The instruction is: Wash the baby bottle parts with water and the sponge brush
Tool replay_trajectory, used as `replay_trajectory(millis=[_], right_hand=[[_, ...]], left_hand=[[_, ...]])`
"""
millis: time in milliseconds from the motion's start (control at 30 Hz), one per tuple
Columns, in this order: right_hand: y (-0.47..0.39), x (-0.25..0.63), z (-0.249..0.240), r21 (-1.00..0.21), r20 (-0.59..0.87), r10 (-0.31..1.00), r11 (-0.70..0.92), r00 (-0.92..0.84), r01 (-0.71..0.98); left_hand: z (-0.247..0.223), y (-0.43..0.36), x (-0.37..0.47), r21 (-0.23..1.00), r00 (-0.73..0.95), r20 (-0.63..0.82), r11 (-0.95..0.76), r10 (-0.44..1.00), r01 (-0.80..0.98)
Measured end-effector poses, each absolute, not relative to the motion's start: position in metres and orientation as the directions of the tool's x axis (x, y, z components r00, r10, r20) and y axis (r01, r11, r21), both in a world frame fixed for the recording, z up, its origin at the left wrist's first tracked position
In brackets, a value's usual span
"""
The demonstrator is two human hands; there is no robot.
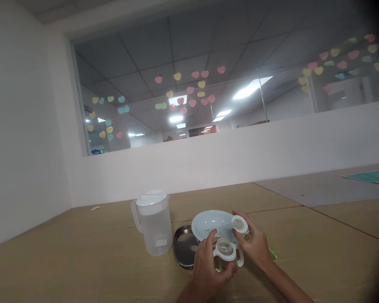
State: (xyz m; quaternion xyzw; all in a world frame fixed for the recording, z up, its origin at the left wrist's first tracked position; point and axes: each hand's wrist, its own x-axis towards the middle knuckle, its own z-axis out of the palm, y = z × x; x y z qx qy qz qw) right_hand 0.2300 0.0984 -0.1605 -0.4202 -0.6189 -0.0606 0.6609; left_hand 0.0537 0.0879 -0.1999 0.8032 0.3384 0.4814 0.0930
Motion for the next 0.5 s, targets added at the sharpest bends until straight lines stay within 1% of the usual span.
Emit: replay_trajectory(millis=[67,133,167,233,300,367,500], right_hand=[[0.091,0.226,-0.16,-0.218,0.969,0.236,0.664,0.077,0.715],[0.085,0.223,-0.161,0.033,0.996,0.047,0.645,-0.082,0.764],[0.083,0.221,-0.162,0.121,0.99,-0.022,0.622,-0.138,0.774],[0.081,0.218,-0.164,0.23,0.972,-0.1,0.579,-0.212,0.782],[0.081,0.217,-0.166,0.299,0.954,-0.147,0.548,-0.262,0.782],[0.08,0.217,-0.167,0.357,0.934,-0.19,0.523,-0.302,0.774],[0.08,0.217,-0.169,0.467,0.884,-0.254,0.498,-0.392,0.731]], left_hand=[[-0.199,0.088,0.051,0.366,0.293,0.794,-0.804,0.533,0.469],[-0.197,0.088,0.049,0.23,0.271,0.882,-0.854,0.386,0.467],[-0.196,0.087,0.047,0.154,0.261,0.918,-0.873,0.3,0.462],[-0.193,0.084,0.046,0.008,0.265,0.954,-0.895,0.141,0.445],[-0.191,0.081,0.047,-0.092,0.295,0.955,-0.902,0.041,0.422],[-0.191,0.078,0.049,-0.121,0.306,0.952,-0.905,0.01,0.408],[-0.192,0.076,0.05,-0.084,0.245,0.969,-0.901,0.025,0.426]])
